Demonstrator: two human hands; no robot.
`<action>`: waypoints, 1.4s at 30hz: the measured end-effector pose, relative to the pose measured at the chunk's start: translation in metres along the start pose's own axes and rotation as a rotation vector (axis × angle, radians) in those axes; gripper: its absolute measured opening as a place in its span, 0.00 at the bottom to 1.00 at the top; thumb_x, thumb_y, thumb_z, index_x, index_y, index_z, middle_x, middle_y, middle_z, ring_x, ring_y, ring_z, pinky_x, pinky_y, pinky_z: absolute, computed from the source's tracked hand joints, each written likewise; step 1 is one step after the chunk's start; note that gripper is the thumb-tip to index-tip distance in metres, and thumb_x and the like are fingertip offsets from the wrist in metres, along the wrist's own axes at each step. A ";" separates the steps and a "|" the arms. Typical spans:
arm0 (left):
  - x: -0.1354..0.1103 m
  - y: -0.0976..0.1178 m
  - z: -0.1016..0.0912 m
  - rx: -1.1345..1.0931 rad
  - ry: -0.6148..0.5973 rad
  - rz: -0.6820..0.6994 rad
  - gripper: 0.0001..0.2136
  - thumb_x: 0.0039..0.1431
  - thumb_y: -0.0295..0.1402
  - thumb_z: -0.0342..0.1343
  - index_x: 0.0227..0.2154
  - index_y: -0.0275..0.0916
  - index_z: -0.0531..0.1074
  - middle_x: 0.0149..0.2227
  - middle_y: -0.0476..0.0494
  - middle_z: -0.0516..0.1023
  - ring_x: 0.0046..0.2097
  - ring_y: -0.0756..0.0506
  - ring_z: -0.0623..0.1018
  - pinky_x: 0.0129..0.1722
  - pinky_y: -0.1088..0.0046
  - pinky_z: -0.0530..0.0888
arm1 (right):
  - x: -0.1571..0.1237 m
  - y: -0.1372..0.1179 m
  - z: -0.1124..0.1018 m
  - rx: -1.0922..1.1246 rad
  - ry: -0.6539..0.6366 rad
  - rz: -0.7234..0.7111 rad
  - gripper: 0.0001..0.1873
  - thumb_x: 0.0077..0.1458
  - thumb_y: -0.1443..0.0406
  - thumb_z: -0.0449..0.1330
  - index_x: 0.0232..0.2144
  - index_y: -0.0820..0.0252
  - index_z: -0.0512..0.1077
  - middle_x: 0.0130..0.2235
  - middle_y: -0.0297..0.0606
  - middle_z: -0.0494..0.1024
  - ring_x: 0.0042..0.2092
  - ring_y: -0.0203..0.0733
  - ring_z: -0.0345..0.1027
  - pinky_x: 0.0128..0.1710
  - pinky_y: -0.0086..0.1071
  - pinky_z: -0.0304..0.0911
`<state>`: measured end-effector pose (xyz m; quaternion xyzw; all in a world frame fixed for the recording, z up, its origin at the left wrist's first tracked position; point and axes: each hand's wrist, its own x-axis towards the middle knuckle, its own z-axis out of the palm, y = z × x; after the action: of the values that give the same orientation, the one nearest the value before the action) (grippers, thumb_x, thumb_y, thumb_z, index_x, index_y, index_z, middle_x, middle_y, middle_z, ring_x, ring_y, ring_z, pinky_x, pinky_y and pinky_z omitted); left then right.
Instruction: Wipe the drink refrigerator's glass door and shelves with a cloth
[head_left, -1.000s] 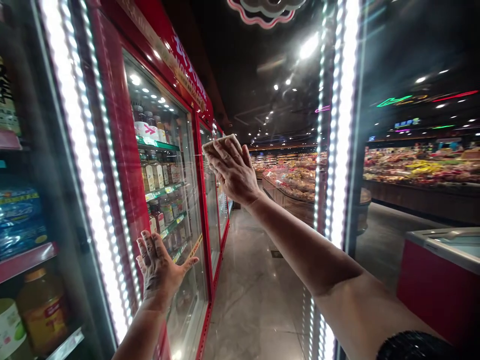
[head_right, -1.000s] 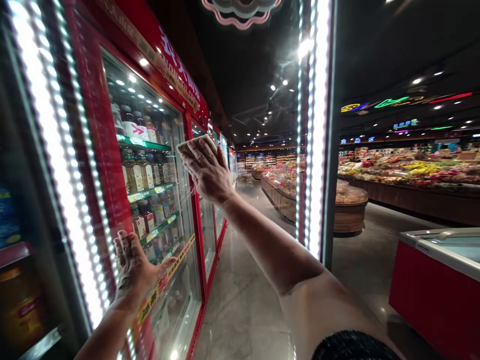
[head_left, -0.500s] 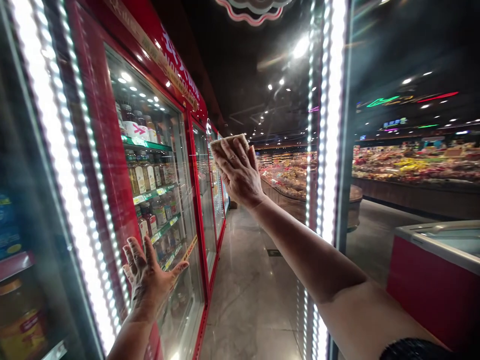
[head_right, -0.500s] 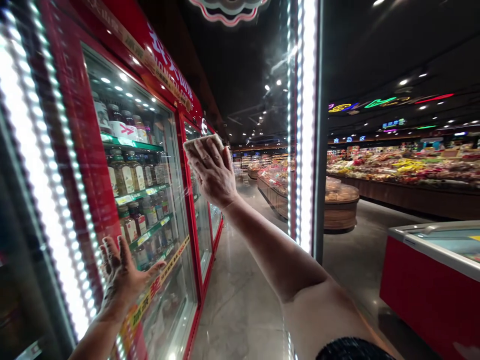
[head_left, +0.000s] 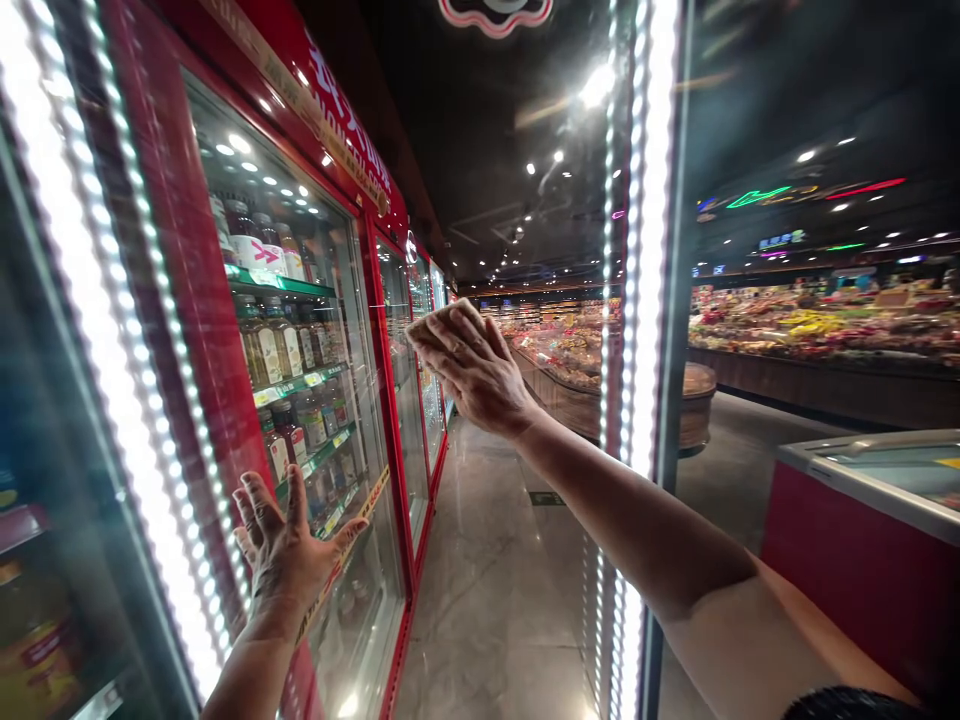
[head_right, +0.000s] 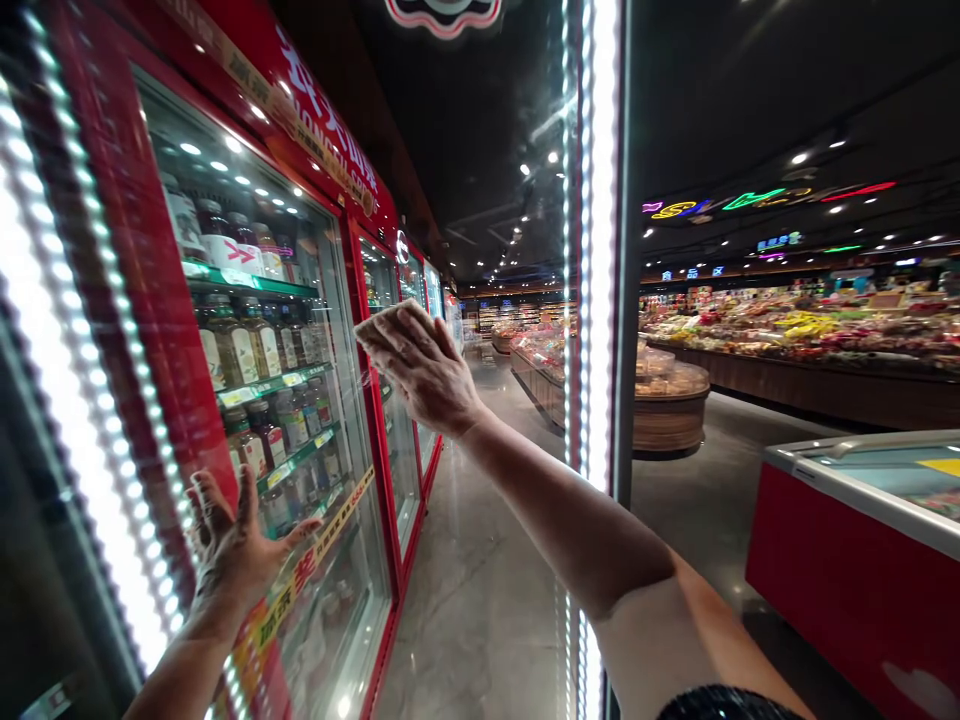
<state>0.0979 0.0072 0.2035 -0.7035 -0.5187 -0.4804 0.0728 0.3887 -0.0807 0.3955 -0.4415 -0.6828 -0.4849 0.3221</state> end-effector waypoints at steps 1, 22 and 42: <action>0.000 0.000 0.001 0.001 -0.002 -0.001 0.56 0.52 0.60 0.63 0.74 0.49 0.35 0.76 0.30 0.27 0.75 0.24 0.45 0.66 0.32 0.58 | -0.003 0.004 -0.002 -0.013 0.023 0.030 0.27 0.71 0.62 0.52 0.70 0.41 0.60 0.73 0.26 0.55 0.76 0.44 0.38 0.77 0.52 0.32; -0.002 0.000 0.000 -0.038 -0.094 -0.099 0.59 0.50 0.60 0.63 0.74 0.47 0.32 0.75 0.26 0.43 0.74 0.22 0.51 0.64 0.31 0.59 | -0.037 0.035 -0.020 -0.128 0.027 0.107 0.28 0.71 0.62 0.53 0.71 0.40 0.58 0.73 0.28 0.58 0.76 0.48 0.40 0.76 0.56 0.37; -0.004 0.004 0.000 -0.018 -0.089 -0.085 0.57 0.54 0.60 0.61 0.73 0.48 0.28 0.75 0.26 0.43 0.73 0.23 0.54 0.65 0.31 0.58 | -0.045 0.109 -0.047 -0.177 0.209 0.352 0.28 0.72 0.61 0.47 0.71 0.48 0.60 0.74 0.36 0.55 0.76 0.54 0.40 0.74 0.61 0.44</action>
<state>0.1009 0.0028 0.2016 -0.7022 -0.5464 -0.4559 0.0229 0.5075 -0.1225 0.4130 -0.5278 -0.5129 -0.5221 0.4310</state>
